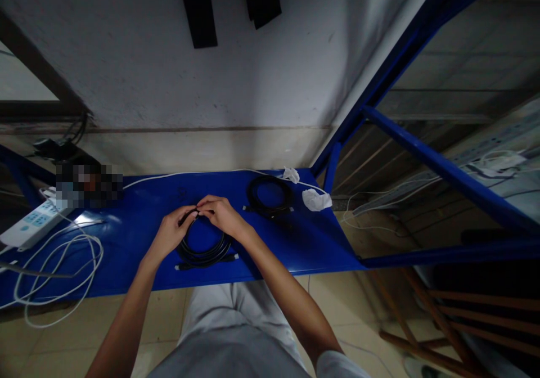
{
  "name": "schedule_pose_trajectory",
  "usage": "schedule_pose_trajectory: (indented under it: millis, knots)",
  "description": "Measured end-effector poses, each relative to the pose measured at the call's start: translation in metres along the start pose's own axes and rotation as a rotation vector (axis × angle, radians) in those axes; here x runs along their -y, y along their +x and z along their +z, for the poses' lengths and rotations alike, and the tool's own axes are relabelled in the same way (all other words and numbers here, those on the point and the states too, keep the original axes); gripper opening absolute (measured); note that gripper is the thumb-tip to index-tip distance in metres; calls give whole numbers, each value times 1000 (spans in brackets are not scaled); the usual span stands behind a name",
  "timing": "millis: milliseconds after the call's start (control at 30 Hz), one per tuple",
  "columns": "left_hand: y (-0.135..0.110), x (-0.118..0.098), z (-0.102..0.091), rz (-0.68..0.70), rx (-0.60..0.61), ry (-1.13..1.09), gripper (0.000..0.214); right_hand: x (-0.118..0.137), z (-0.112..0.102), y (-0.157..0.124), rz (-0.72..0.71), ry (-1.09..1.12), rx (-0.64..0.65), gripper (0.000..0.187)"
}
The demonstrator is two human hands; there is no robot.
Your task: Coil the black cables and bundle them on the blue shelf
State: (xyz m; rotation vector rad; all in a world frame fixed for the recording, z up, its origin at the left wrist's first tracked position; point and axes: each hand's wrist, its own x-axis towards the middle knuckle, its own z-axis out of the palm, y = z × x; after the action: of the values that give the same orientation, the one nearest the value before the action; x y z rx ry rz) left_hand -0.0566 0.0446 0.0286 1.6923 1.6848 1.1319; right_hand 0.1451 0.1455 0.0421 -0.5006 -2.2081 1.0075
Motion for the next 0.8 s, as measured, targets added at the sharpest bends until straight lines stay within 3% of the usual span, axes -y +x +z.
schedule_pose_trajectory:
  millis: [200,333,600,800]
  knots:
    - [-2,-3,0,5,-1,11,39,-2,-5,1,47,13,-39,12]
    - [-4,-8,-1,-44,-2,-31,40,-5,-8,1,67,-1,4,16]
    - [-4,-12,-2,43,-17,4,34,-7,-7,2,69,37,23,20]
    - [-5,-9,-1,57,-23,35,32,-16,-11,6,139,40,147,25]
